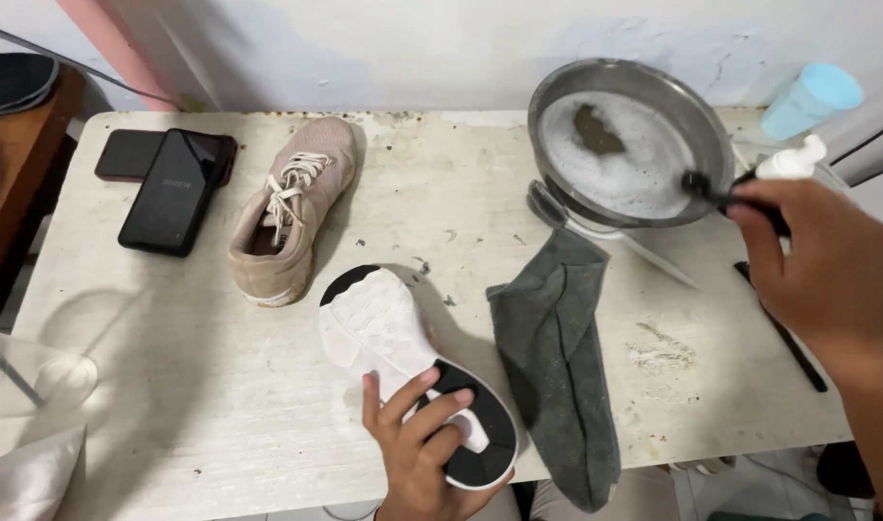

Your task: The person scrubs the sole of a white sneaker with a small brush dipped in soapy water, then wipes the sole with a gray cloth. The process is repeated several times to clean the shoe's bottom surface.

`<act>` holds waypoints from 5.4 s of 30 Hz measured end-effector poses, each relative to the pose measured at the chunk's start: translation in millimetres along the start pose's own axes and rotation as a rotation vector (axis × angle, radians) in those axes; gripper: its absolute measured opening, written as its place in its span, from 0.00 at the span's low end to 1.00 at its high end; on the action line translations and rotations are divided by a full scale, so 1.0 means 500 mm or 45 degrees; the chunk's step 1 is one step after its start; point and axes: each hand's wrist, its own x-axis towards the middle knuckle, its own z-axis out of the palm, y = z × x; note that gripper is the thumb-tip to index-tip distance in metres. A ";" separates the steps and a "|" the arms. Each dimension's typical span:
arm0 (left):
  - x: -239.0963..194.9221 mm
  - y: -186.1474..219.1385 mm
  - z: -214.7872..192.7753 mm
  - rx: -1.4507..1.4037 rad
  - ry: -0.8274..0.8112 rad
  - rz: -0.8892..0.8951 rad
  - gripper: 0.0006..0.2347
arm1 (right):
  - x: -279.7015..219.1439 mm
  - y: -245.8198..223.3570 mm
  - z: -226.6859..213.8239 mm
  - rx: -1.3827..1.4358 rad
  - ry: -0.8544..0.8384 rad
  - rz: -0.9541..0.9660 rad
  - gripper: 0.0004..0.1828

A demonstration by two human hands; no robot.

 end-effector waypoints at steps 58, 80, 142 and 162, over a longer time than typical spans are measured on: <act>0.033 0.041 -0.004 0.026 -0.513 0.189 0.07 | -0.216 -0.261 -0.064 0.795 -0.107 -0.451 0.14; 0.022 0.042 -0.004 -0.078 -0.401 0.082 0.03 | -0.215 -0.230 -0.066 0.626 -0.024 -0.339 0.11; -0.043 0.018 -0.023 -0.366 -0.183 0.026 0.04 | -0.325 -0.196 -0.060 0.755 -0.394 -0.010 0.13; 0.015 0.044 -0.028 -0.116 -0.508 0.057 0.05 | -0.325 -0.288 -0.104 0.638 -0.791 -0.311 0.07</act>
